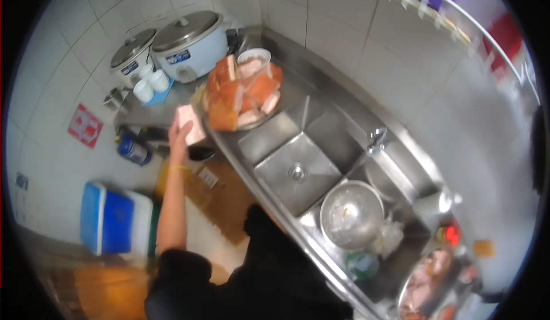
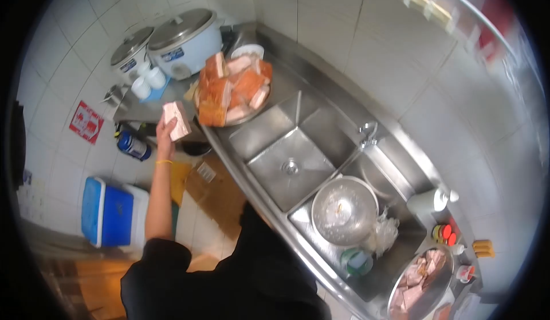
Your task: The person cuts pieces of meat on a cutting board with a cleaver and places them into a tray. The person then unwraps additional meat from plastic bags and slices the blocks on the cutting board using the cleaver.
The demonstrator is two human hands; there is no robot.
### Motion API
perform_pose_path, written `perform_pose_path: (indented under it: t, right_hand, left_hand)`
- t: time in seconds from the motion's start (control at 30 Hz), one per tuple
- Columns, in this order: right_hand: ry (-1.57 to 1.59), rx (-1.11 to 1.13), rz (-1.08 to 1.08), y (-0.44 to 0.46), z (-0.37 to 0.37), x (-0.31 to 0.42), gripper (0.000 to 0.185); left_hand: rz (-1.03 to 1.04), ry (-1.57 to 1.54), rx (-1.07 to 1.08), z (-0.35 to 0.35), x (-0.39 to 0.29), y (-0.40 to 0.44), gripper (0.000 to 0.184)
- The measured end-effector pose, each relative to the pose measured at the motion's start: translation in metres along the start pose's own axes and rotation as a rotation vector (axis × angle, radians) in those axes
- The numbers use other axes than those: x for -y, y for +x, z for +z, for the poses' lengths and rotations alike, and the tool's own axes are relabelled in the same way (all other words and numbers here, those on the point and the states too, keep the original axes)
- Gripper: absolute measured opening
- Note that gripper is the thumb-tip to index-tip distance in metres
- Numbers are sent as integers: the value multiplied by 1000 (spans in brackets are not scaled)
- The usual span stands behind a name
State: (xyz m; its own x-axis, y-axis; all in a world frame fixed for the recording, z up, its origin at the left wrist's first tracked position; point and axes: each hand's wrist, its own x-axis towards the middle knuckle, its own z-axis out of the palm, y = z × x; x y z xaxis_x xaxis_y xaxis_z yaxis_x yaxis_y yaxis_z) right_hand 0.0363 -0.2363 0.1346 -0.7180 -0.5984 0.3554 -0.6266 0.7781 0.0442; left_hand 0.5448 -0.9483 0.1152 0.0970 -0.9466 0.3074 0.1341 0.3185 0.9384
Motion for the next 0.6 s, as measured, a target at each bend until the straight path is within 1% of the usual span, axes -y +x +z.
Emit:
perform_pose_path:
  t: [0.07,0.13,0.17,0.23,0.3,0.33,0.37,0.43,0.5,0.57,0.6]
  right_hand:
    - [-31,37,-112,38,22,82,38]
    - [-60,97,-165,57,45,150,30]
    - [-72,94,-165,63,57,179,30]
    - [203,252,25,68,84,236,23]
    - [-4,361,114,90,61,326,19]
    - [82,293,-3,86,69,330,19]
    - [82,326,28,93,58,355,18]
    - [68,356,70,106,45,397,17]
    - [-28,443,59,115,37,411,19]
    - [-107,433,34,121,29,421,20]
    - [-152,414,2,124,24,430,22]
  left_hand:
    - [-4,3,106,21,-32,63,71]
    - [151,55,188,24,-33,143,73]
    - [125,45,223,31,-37,179,72]
    - [117,51,339,32,-24,259,68]
    - [46,89,480,32,1,331,66]
    - [-24,57,584,36,9,354,65]
    - [-68,116,637,38,29,380,63]
    - [-151,49,769,44,66,417,62]
    - [-221,11,825,54,94,441,61]
    - [-308,1,968,62,121,452,60]
    - [-328,-12,973,67,134,458,60]
